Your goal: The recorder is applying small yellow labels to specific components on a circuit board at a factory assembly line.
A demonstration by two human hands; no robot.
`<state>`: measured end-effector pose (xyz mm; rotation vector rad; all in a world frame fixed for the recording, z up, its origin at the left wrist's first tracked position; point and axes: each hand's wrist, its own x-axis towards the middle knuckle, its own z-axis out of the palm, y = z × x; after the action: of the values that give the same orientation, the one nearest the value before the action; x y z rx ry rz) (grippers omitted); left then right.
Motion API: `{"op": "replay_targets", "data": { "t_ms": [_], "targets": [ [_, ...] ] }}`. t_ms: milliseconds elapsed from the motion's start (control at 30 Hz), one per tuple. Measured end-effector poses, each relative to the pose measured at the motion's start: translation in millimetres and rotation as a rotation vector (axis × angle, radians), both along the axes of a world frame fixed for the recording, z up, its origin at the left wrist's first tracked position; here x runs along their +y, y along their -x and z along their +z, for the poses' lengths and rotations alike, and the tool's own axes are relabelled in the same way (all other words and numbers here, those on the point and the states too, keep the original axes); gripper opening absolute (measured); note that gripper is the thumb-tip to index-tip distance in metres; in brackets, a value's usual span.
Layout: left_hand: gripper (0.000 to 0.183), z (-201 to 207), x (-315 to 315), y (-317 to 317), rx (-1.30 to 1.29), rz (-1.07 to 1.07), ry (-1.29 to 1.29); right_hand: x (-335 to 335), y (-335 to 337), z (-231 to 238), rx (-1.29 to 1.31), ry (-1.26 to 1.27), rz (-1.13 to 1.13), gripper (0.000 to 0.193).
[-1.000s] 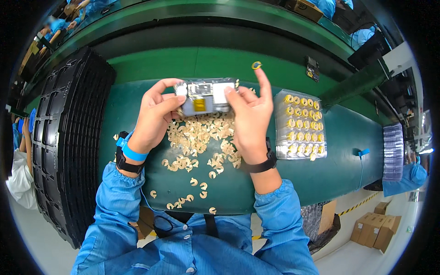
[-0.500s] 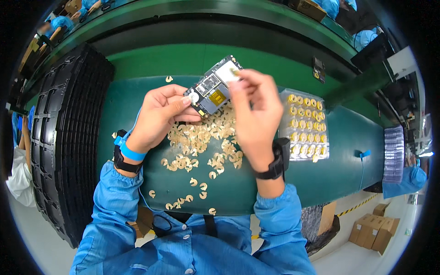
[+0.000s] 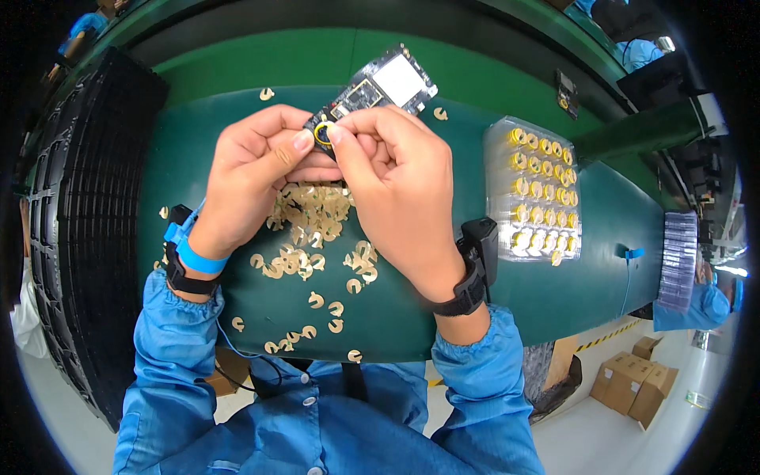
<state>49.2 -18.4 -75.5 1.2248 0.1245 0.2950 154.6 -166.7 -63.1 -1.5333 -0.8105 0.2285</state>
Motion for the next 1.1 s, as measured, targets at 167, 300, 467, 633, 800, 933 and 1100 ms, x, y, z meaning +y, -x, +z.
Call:
{"op": "replay_targets", "data": {
  "t_ms": [167, 300, 467, 633, 800, 933, 1100],
  "targets": [
    [0.028, 0.9, -1.3, 0.3, -0.008, 0.013, -0.044, 0.8, -0.7, -1.2, -0.036, 0.013, -0.012, 0.006],
    [0.028, 0.9, -2.0, 0.2, 0.004, 0.015, -0.053, -0.4, -1.6, -1.4, -0.050, 0.029, -0.017, 0.006],
    [0.028, 0.3, -2.1, -0.3, -0.014, -0.001, -0.071, -1.3, -3.0, -1.8, -0.124, 0.009, -0.027, 0.005],
    [0.027, -3.1, -3.1, 0.8, -0.043, 0.016, -0.038, -0.1, -2.7, -3.8, -0.184, 0.013, -0.035, 0.006],
    [0.026, 0.6, -5.9, 0.6, -0.031, 0.041, -0.096, 0.7, -2.2, -3.3, -0.216, -0.017, -0.032, 0.006],
    [0.023, -0.8, -11.8, -1.9, -0.091, 0.100, -0.050, -0.1, -0.7, 1.4, -0.416, 0.005, -0.079, 0.008],
    [0.024, 4.2, -13.7, 1.4, -0.108, 0.126, -0.124, -2.4, 3.0, 4.1, -0.600, 0.011, -0.116, 0.007]
  ]
}}
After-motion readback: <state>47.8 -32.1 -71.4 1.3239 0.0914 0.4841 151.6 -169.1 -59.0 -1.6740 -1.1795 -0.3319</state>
